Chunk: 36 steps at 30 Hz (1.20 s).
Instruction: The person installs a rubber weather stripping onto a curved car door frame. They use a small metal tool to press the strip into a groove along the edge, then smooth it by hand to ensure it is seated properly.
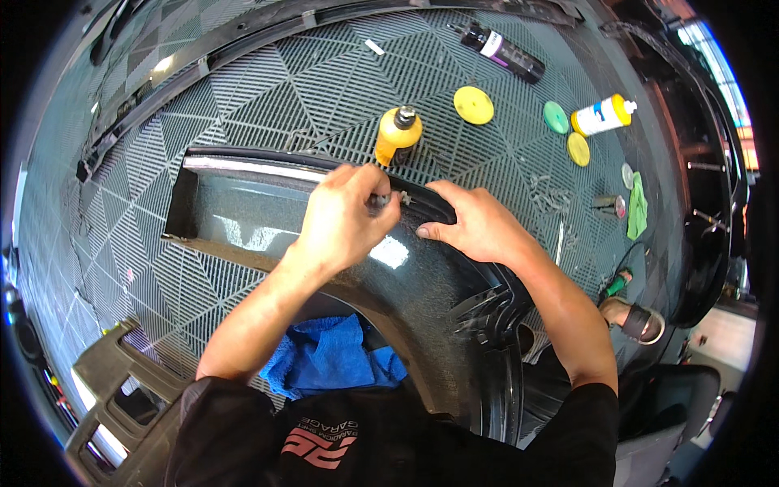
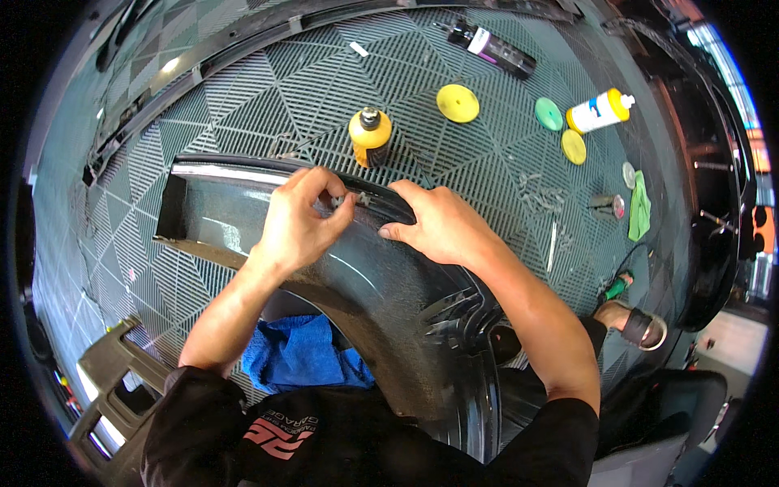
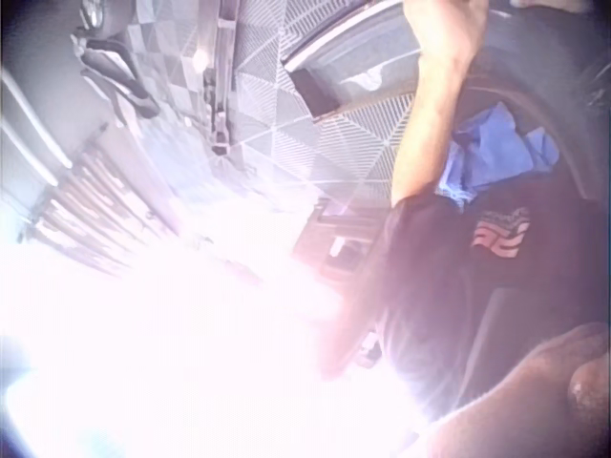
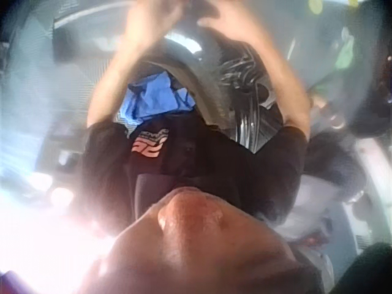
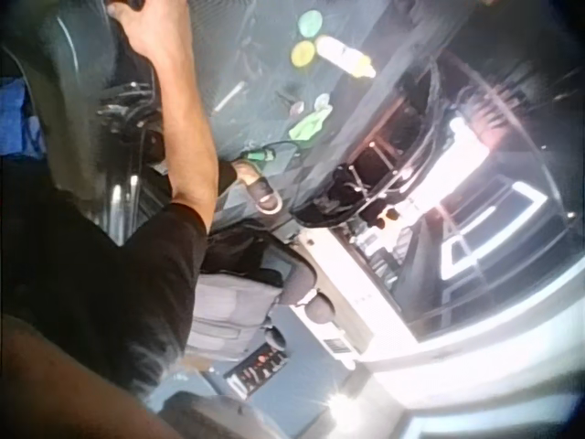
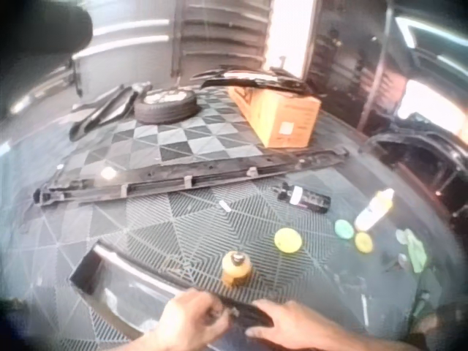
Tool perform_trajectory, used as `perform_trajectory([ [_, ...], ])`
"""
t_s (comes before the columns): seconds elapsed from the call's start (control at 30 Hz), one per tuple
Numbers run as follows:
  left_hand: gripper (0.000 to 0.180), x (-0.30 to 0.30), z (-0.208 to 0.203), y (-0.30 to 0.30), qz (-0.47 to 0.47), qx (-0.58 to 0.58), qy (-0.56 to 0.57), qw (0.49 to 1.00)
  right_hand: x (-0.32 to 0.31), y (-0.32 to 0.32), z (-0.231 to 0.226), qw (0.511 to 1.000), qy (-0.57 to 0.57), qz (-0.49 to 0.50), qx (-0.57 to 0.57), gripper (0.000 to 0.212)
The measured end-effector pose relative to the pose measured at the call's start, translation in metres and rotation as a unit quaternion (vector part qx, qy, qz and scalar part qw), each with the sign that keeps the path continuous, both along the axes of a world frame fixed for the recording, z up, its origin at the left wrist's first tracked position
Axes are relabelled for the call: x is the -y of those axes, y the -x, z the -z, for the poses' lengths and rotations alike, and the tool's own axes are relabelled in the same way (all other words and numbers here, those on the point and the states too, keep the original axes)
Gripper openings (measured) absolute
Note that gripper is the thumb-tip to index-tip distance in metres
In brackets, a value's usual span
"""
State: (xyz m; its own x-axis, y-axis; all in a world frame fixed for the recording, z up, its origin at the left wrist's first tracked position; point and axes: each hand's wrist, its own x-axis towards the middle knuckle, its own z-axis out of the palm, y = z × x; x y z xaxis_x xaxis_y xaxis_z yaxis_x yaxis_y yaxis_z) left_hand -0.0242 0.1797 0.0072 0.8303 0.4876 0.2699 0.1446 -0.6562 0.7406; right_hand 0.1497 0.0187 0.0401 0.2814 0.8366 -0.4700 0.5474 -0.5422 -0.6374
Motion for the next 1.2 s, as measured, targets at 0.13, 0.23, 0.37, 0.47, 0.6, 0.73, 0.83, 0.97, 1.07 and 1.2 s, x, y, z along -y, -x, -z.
perform_trajectory([
  [0.13,0.018,0.026,-0.014,-0.005,0.006,-0.012,0.061,0.998,0.027,0.006,-0.003,1.000,-0.009,0.024,0.007,0.060],
  [0.23,0.014,0.038,-0.014,-0.001,0.091,-0.027,-0.031,0.995,0.043,0.012,-0.015,0.999,0.009,0.026,0.038,0.059],
  [0.37,0.021,0.065,-0.022,-0.002,0.076,-0.030,-0.004,0.997,0.064,0.017,-0.026,0.995,0.017,0.013,0.097,0.059],
  [0.47,0.033,0.075,-0.018,-0.003,0.075,-0.047,-0.024,0.996,0.079,0.021,-0.021,0.996,-0.001,0.014,0.088,0.059],
  [0.6,0.029,0.082,-0.020,-0.006,0.098,-0.053,-0.029,0.993,0.089,0.015,-0.023,0.999,0.002,0.013,0.031,0.061],
  [0.73,0.027,0.067,-0.012,-0.009,0.138,-0.038,0.055,0.988,0.076,-0.019,-0.011,0.994,0.034,-0.015,-0.105,0.059],
  [0.83,0.025,0.062,-0.014,-0.007,0.134,-0.047,0.115,0.983,0.058,-0.034,0.013,0.966,-0.056,-0.033,-0.250,0.045],
  [0.97,0.026,0.042,-0.018,-0.006,0.142,-0.102,0.174,0.969,0.029,-0.035,0.019,0.961,-0.034,-0.082,-0.263,0.049],
  [1.07,0.023,0.026,-0.014,-0.005,0.140,-0.149,0.210,0.956,0.025,-0.035,0.026,0.949,-0.025,-0.056,-0.308,0.049],
  [1.2,0.020,0.018,-0.005,-0.011,0.154,-0.137,0.339,0.918,0.023,-0.036,0.038,0.936,-0.028,-0.036,-0.348,0.047],
])
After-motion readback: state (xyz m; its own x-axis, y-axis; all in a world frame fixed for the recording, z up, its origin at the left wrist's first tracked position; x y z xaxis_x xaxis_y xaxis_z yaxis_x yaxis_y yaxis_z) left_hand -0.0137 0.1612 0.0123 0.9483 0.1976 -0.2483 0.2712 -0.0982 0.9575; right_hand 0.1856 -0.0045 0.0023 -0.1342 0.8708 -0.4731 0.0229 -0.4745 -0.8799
